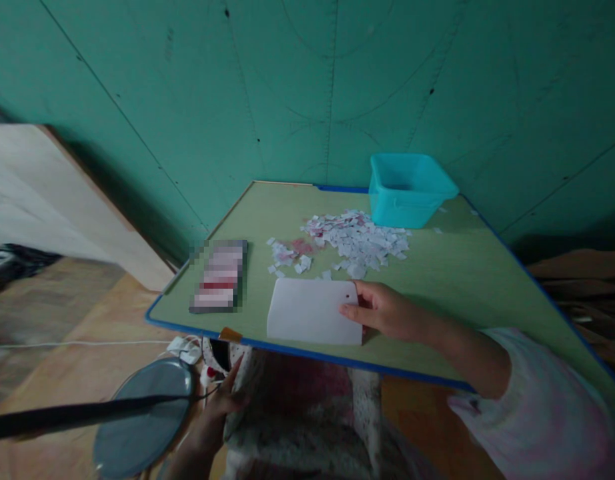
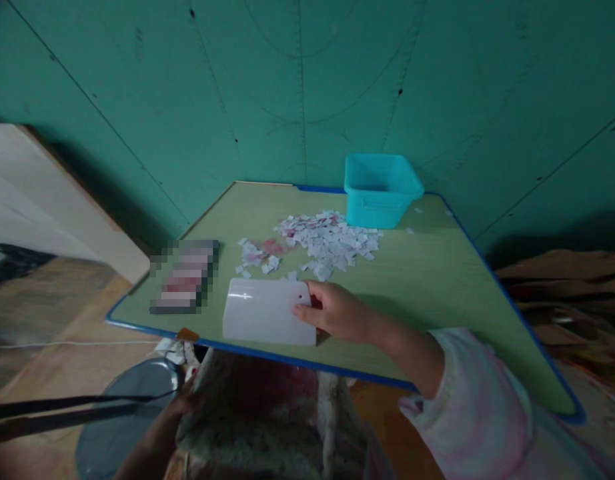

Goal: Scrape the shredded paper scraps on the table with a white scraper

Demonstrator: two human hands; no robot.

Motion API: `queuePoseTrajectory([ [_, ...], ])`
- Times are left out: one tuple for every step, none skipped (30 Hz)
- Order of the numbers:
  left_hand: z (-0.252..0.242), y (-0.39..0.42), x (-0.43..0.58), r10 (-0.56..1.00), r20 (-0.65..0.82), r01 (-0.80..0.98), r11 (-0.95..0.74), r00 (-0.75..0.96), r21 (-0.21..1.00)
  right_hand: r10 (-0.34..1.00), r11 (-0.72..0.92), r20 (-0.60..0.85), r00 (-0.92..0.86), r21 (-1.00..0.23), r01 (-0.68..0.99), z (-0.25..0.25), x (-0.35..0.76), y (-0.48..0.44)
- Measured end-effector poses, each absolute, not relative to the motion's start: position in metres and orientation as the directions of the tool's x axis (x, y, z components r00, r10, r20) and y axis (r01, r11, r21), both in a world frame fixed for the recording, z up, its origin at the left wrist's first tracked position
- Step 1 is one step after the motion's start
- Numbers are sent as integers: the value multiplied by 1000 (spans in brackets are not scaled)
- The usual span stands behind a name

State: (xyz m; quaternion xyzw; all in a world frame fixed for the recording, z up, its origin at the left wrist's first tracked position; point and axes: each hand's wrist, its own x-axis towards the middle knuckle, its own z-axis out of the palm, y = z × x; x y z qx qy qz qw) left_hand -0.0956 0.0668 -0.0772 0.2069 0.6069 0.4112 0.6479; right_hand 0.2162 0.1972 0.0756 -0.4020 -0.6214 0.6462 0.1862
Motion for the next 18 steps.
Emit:
queuePoseTrajectory([
  [-75, 64, -93, 792, -606, -300, 561, -79, 772, 739, -152, -284, -611, -954, 259, 75, 216, 197],
  [-73, 62, -91, 799, -595, -317, 545, -83, 776, 740, -144, -277, -613, -955, 259, 75, 216, 197],
  [-71, 60, -89, 807, -584, -332, 530, -86, 780, 742, -134, -269, -614, -957, 257, 74, 216, 197],
  [-69, 59, -87, 814, -575, -345, 517, -87, 784, 744, -122, -258, -617, -960, 254, 74, 216, 197],
  [-67, 58, -85, 819, -567, -356, 507, -87, 785, 744, -107, -245, -621, -962, 251, 74, 216, 197],
  [-65, 57, -84, 823, -562, -365, 500, -83, 786, 740, -97, -239, -629, -963, 251, 75, 216, 197],
  [-64, 57, -83, 826, -558, -373, 495, -77, 785, 733, -94, -238, -637, -963, 251, 75, 216, 197],
  [-63, 56, -82, 829, -554, -379, 492, -70, 784, 725, -92, -238, -646, -964, 250, 76, 216, 197],
  [-63, 56, -81, 832, -551, -384, 489, -63, 783, 717, -91, -237, -656, -964, 248, 76, 216, 197],
  [-63, 55, -81, 835, -548, -387, 487, -57, 783, 710, -88, -233, -665, -966, 244, 77, 216, 196],
  [-63, 55, -81, 838, -544, -389, 484, -53, 784, 702, -84, -227, -675, -968, 238, 77, 216, 196],
  [-63, 54, -80, 840, -540, -391, 480, -52, 785, 696, -76, -218, -684, -970, 232, 77, 217, 196],
  [-63, 53, -80, 842, -536, -392, 476, -53, 787, 692, -66, -209, -691, -971, 228, 77, 217, 196],
  [-64, 53, -80, 844, -533, -395, 473, -53, 788, 687, -57, -202, -698, -972, 226, 77, 217, 196],
  [-64, 52, -80, 846, -531, -398, 470, -52, 788, 683, -49, -196, -703, -973, 224, 76, 217, 195],
  [-64, 52, -80, 847, -529, -401, 468, -49, 787, 679, -45, -193, -708, -974, 222, 76, 217, 195],
  [-64, 51, -80, 848, -527, -404, 467, -47, 787, 676, -47, -192, -711, -975, 219, 76, 217, 195],
  [-64, 51, -80, 850, -525, -406, 465, -45, 787, 673, -51, -193, -714, -975, 216, 76, 218, 195],
])
